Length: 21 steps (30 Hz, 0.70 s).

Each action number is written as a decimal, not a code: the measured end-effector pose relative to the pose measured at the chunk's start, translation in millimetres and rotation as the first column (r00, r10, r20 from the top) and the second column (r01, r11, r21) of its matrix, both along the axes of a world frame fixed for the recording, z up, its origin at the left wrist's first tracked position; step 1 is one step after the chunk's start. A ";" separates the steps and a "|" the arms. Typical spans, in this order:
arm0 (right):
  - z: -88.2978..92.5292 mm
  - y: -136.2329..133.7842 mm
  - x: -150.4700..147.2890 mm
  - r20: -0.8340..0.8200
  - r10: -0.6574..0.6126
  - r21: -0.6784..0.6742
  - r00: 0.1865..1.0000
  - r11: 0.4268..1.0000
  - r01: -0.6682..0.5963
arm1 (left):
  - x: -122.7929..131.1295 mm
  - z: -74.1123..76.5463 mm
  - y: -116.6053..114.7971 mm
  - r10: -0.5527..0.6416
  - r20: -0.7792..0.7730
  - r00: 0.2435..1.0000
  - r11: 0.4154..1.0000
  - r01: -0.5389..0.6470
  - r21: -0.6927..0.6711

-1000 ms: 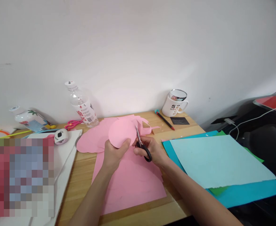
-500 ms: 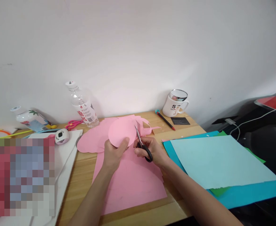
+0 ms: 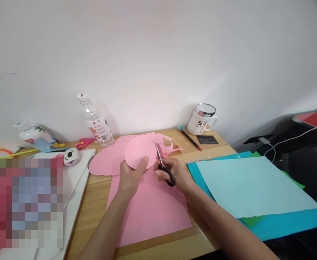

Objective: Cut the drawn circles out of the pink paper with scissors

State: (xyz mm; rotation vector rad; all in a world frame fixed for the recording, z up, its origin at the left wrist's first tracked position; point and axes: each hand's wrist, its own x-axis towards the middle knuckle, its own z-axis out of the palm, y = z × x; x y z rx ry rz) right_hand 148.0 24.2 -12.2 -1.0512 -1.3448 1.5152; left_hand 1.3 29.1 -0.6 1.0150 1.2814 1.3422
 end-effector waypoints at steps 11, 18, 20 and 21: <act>-5.8 6.3 2.9 -0.002 -0.117 0.085 0.993 0.990 0.117 | 1.8 6.0 -1.1 -0.009 0.009 1.000 1.000 0.009 -0.026; -1.1 6.5 4.0 -0.143 -0.285 0.193 0.948 0.931 0.309 | 1.2 7.4 -3.1 -0.007 0.079 0.997 1.000 0.009 -0.015; 0.0 6.6 5.8 -0.133 -0.243 0.209 0.961 0.941 0.266 | 0.2 8.1 -2.9 0.019 0.021 1.000 1.000 -0.019 0.018; 0.3 6.4 6.3 -0.106 -0.194 0.213 0.975 0.953 0.213 | -0.4 8.4 -2.7 0.034 -0.024 0.999 0.999 -0.033 0.036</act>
